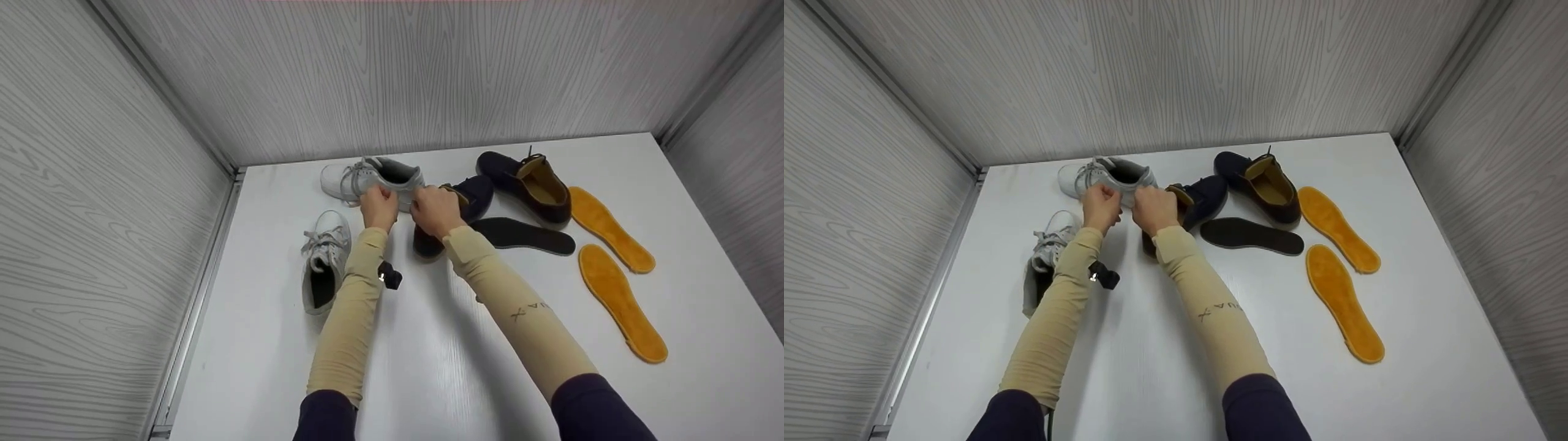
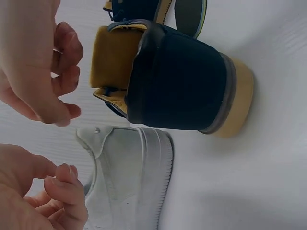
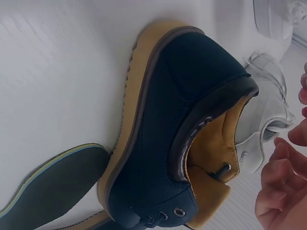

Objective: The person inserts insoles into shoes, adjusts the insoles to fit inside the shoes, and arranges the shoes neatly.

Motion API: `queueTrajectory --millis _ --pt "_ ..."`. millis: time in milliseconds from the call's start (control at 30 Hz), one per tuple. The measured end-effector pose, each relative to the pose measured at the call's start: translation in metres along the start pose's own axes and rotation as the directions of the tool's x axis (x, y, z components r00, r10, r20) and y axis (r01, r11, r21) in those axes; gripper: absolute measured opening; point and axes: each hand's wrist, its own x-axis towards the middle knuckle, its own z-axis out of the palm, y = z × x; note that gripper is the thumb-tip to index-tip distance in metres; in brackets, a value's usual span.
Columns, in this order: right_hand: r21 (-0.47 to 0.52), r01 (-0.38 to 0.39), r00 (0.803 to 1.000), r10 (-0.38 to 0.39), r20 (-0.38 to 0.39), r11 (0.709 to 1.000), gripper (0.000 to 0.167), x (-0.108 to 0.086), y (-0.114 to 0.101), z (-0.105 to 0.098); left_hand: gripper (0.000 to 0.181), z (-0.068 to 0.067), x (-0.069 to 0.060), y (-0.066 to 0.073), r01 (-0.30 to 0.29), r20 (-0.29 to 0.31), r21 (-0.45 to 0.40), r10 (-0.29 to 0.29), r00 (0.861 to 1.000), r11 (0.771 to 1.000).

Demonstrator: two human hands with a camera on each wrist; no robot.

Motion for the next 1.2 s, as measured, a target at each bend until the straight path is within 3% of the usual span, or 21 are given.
queueTrajectory --millis 200,367,500,633,800,1200 --pt "0.001 0.044 0.998 -0.043 -0.05 0.999 0.019 0.002 0.006 0.004 0.018 0.013 0.009 -0.006 0.012 -0.022 -0.01 -0.012 1.0 1.0" --pt "-0.023 0.062 0.996 -0.064 -0.066 0.998 0.021 0.003 0.01 0.008 0.021 0.027 0.017 -0.015 0.117 -0.006 -0.073 -0.118 0.993 0.99" --pt "-0.024 0.062 0.997 -0.064 -0.049 0.998 0.023 0.002 0.009 0.008 0.023 0.035 0.023 -0.02 0.225 0.033 -0.162 -0.223 0.974 0.961" --pt "-0.013 0.061 0.998 -0.061 -0.018 0.998 0.025 0.001 0.005 0.007 0.032 0.038 0.027 -0.023 0.297 0.055 -0.217 -0.292 0.955 0.93" --pt "-0.016 0.062 0.998 -0.062 -0.016 0.998 0.024 -0.001 0.004 0.008 0.04 0.036 0.035 -0.025 0.351 0.059 -0.217 -0.346 0.936 0.911" --pt "-0.027 0.054 0.999 -0.054 0.005 0.998 0.023 -0.002 0.0 0.008 0.036 0.031 0.047 -0.033 0.47 0.107 -0.288 -0.46 0.882 0.834"
